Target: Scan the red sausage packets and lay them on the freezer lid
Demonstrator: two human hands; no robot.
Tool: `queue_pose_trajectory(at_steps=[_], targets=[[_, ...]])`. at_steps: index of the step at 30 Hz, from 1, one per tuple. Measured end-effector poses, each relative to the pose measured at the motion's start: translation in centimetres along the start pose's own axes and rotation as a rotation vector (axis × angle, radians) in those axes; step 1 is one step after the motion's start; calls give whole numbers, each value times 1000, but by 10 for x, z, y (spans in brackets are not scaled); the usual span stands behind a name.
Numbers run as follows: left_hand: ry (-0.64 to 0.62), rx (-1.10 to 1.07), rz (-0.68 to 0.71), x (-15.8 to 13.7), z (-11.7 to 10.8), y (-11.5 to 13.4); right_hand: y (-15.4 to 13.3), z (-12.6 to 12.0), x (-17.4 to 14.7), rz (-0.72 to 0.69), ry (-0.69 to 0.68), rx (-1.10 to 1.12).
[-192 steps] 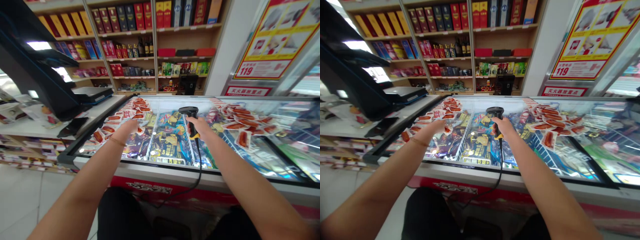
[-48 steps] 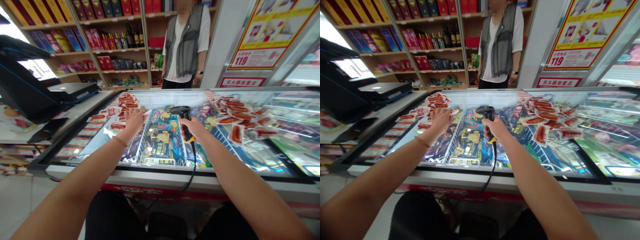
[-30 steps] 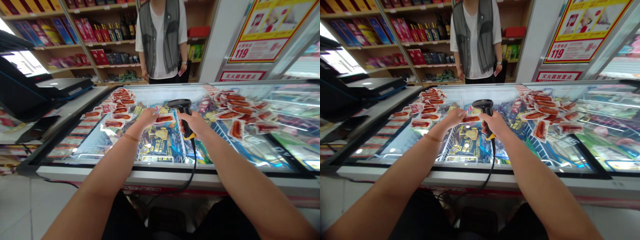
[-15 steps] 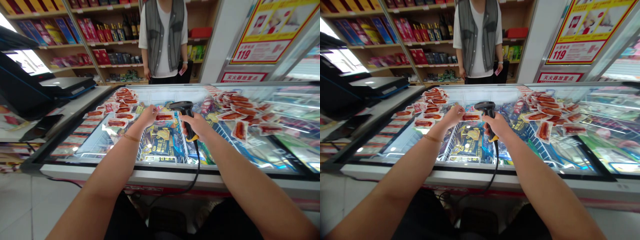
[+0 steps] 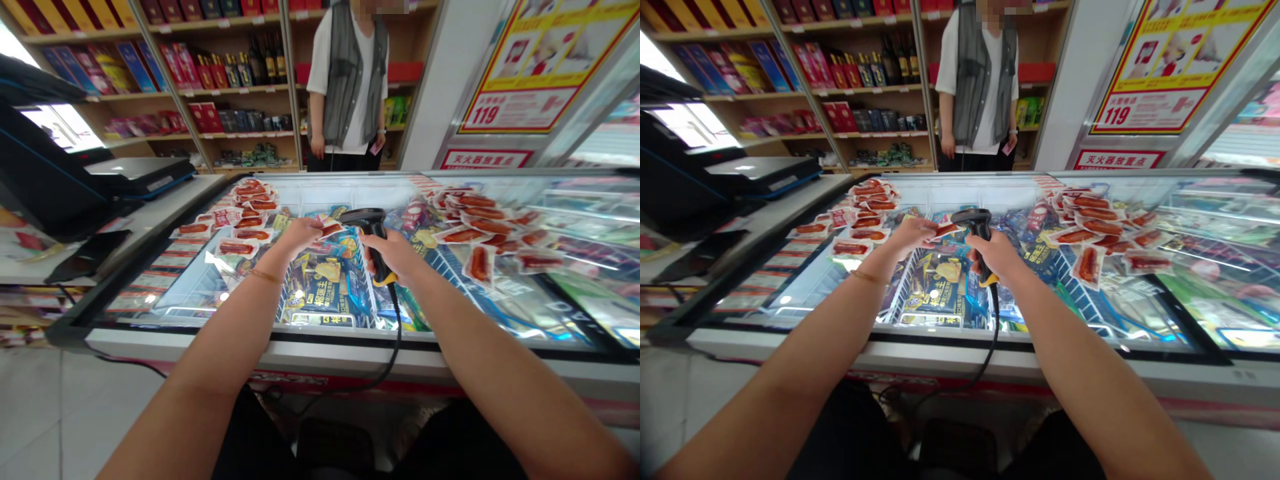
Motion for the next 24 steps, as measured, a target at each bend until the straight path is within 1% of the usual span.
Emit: queue_pose_trajectory(at_steps=[4, 8, 10, 16, 21, 24], targets=[[4, -17, 29, -2, -1, -3, 2, 0, 0, -2, 1, -1], [82, 108, 135, 2, -8, -1, 2, 0, 1, -2, 1, -5], [91, 115, 174, 5, -10, -2, 2, 1, 0, -3, -1, -13], [102, 79, 201, 14, -15, -9, 1, 3, -2, -9, -18, -14], [149, 157, 268, 12, -21, -2, 3, 4, -2, 6, -21, -14], [136, 178, 289, 11, -22, 2, 4, 4, -1, 10, -22, -17]])
Point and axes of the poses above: each hand's wrist, its own x-axis towards the middle knuckle, its own z-axis out of the palm, y = z × x, the point moved 8 cm from there along x, towards the middle knuckle, and after that the axes turned 1 degree about -x, right-handed, at the moved point
